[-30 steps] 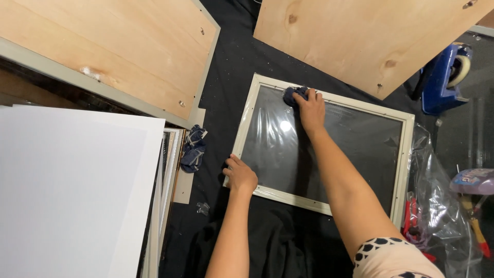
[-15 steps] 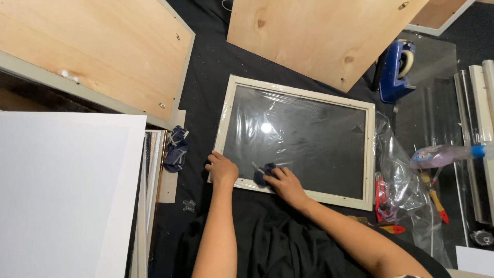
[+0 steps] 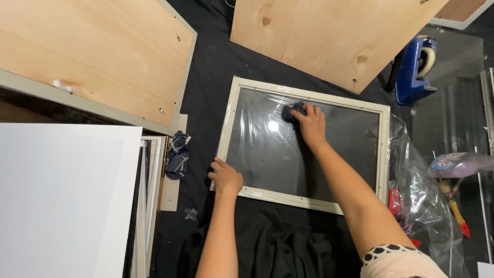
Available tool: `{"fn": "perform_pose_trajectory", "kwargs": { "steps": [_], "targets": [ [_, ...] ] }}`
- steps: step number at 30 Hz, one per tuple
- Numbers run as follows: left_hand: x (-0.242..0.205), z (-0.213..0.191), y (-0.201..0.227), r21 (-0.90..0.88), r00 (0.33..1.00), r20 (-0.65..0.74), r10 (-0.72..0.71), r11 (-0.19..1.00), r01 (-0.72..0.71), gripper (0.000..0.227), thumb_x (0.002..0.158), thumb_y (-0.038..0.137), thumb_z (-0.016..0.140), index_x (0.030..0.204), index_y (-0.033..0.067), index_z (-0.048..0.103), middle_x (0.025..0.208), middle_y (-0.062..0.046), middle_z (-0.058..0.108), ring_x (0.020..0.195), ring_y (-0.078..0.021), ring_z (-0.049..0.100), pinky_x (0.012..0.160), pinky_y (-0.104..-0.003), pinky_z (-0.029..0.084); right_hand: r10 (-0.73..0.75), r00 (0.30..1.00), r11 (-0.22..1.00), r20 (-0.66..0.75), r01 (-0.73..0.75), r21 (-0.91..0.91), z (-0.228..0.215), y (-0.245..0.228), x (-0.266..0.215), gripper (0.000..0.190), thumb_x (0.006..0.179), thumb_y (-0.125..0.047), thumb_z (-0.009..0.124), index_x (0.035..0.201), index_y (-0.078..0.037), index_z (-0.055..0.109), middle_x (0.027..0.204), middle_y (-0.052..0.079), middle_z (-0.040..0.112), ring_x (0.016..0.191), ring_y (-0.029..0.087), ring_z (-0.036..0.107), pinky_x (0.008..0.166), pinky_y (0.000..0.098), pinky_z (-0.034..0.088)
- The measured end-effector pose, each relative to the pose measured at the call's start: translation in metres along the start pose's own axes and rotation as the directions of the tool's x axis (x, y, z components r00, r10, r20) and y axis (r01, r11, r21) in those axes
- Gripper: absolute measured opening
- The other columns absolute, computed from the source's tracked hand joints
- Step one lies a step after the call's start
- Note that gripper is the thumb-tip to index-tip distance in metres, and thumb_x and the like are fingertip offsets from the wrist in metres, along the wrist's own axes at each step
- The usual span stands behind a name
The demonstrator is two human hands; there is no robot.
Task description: Cleaning a plastic-covered backing board by wiping it with a cloth and then using a brush to remove dust.
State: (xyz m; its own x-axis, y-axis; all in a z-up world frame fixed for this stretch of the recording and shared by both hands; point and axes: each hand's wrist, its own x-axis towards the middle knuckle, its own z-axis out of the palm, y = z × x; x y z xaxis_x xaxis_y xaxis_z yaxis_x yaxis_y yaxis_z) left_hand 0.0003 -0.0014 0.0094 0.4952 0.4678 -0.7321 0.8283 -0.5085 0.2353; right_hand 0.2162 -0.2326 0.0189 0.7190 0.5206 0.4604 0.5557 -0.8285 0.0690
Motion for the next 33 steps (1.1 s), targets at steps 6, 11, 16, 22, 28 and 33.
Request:
{"fn": "perform_pose_trajectory", "kwargs": {
  "steps": [6,11,16,22,28,33],
  "targets": [
    [0.011,0.008,-0.004,0.013,1.000,-0.011,0.016,1.000,-0.016,0.081,0.098,0.012,0.048,0.162,-0.0063,0.002,0.159,-0.028,0.015,0.141,-0.0549,0.025,0.088,-0.074,0.050,0.113,0.992,0.992,0.061,-0.109,-0.057,0.043,0.026,0.019,0.019,0.101,-0.026,0.065,0.110,-0.041,0.073,0.107,-0.003,0.054,0.094,0.025,0.060,0.071,0.0361,0.051],
    [0.022,0.015,-0.007,0.034,0.999,-0.031,0.024,0.999,-0.023,0.085,0.097,0.016,0.052,0.162,-0.0065,0.001,0.157,-0.028,0.015,0.139,-0.0554,0.026,0.085,-0.075,0.050,0.148,0.967,0.982,0.207,-0.169,0.089,-0.006,0.000,-0.029,0.020,0.099,-0.022,0.065,0.112,-0.034,0.074,0.109,0.003,0.058,0.095,0.031,0.063,0.072,0.0408,0.055],
    [0.016,0.010,-0.009,0.026,0.998,-0.039,0.056,0.998,-0.055,0.087,0.097,0.020,0.053,0.162,-0.0083,0.003,0.157,-0.030,0.017,0.137,-0.0555,0.030,0.085,-0.071,0.053,-0.067,0.909,0.980,0.412,-0.018,0.198,-0.067,-0.020,-0.130,0.034,0.091,-0.019,0.065,0.118,-0.038,0.071,0.112,0.003,0.058,0.095,0.029,0.062,0.079,0.0385,0.053],
    [0.018,0.012,-0.013,0.043,0.993,-0.077,0.089,0.995,-0.086,0.084,0.096,0.020,0.054,0.161,-0.0097,0.008,0.154,-0.032,0.023,0.137,-0.0581,0.032,0.090,-0.066,0.056,-0.293,0.831,0.929,0.473,0.131,0.345,-0.135,-0.027,-0.176,0.026,0.097,-0.022,0.056,0.112,-0.039,0.069,0.107,0.002,0.055,0.085,0.025,0.056,0.072,0.0355,0.046],
    [-0.011,-0.007,-0.006,0.058,0.996,-0.041,0.077,0.996,-0.075,0.088,0.096,0.023,0.056,0.161,-0.0111,0.007,0.158,-0.033,0.019,0.140,-0.0612,0.028,0.101,-0.063,0.052,-0.257,0.887,0.958,0.385,0.181,0.222,-0.077,0.015,-0.116,0.023,0.099,-0.027,0.055,0.107,-0.041,0.071,0.113,-0.001,0.057,0.097,0.023,0.057,0.079,0.0357,0.046],
    [-0.011,-0.008,-0.003,0.080,0.998,-0.025,0.065,0.995,-0.063,0.094,0.094,0.025,0.059,0.161,-0.0109,0.003,0.159,-0.034,0.016,0.140,-0.0627,0.026,0.106,-0.061,0.050,0.041,0.975,0.999,0.219,-0.040,-0.011,0.002,0.080,-0.049,0.022,0.099,-0.030,0.063,0.106,-0.049,0.072,0.110,-0.005,0.054,0.098,0.022,0.058,0.075,0.0347,0.049]
  ]
}}
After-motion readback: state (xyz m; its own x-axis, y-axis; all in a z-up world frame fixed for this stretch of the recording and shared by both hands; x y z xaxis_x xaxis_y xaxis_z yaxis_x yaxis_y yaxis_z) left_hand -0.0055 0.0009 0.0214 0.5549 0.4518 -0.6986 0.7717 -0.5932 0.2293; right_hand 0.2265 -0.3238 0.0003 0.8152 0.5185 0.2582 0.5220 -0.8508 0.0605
